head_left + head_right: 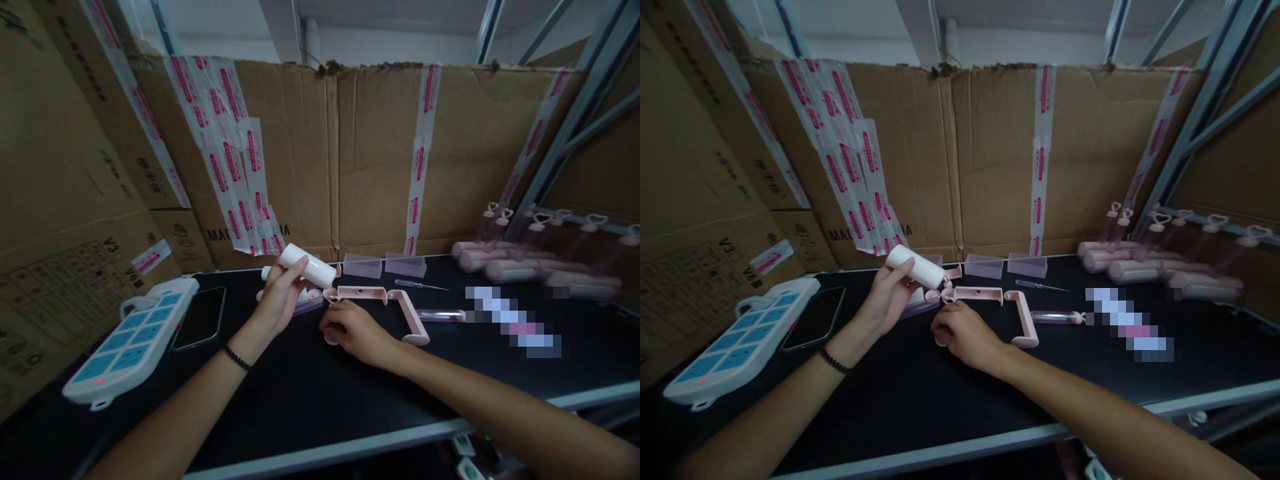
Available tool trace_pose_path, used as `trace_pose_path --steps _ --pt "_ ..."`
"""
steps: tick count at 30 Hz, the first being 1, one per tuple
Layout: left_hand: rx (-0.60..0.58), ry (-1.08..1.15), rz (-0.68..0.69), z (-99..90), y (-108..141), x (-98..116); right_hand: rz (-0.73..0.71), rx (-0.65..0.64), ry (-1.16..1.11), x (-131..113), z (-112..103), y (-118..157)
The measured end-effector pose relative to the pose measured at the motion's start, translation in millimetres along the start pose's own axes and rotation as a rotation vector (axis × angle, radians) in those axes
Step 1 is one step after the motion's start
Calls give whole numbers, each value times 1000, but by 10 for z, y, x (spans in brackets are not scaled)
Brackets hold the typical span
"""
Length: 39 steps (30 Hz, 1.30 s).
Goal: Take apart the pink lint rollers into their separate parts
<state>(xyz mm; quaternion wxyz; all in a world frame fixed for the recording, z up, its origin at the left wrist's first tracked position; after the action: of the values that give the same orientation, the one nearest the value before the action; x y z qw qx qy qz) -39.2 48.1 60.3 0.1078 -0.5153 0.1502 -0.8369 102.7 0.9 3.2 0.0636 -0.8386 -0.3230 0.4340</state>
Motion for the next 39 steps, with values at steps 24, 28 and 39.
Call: trace_pose_path --steps 24,28,39 --pt "-551 -1097 398 316 150 295 -28 171 -317 51 -695 150" --pt "-600 -1163 507 323 182 286 -64 146 -194 -30 -700 169" --pt "-577 -1164 567 324 223 302 -143 119 11 -188 -712 198"
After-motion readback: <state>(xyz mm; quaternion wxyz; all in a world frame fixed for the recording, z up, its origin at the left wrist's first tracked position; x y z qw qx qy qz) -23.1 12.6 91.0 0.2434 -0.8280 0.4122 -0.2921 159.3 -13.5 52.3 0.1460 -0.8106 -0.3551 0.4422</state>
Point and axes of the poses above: each hand's wrist, its own y-axis away from the middle knuckle, its own z-axis out of the palm, x = y × z, the point moved 6 cm from there along -y, towards the middle knuckle, and after that the axes turned 4 degrees about z, right-handed, at the moved point
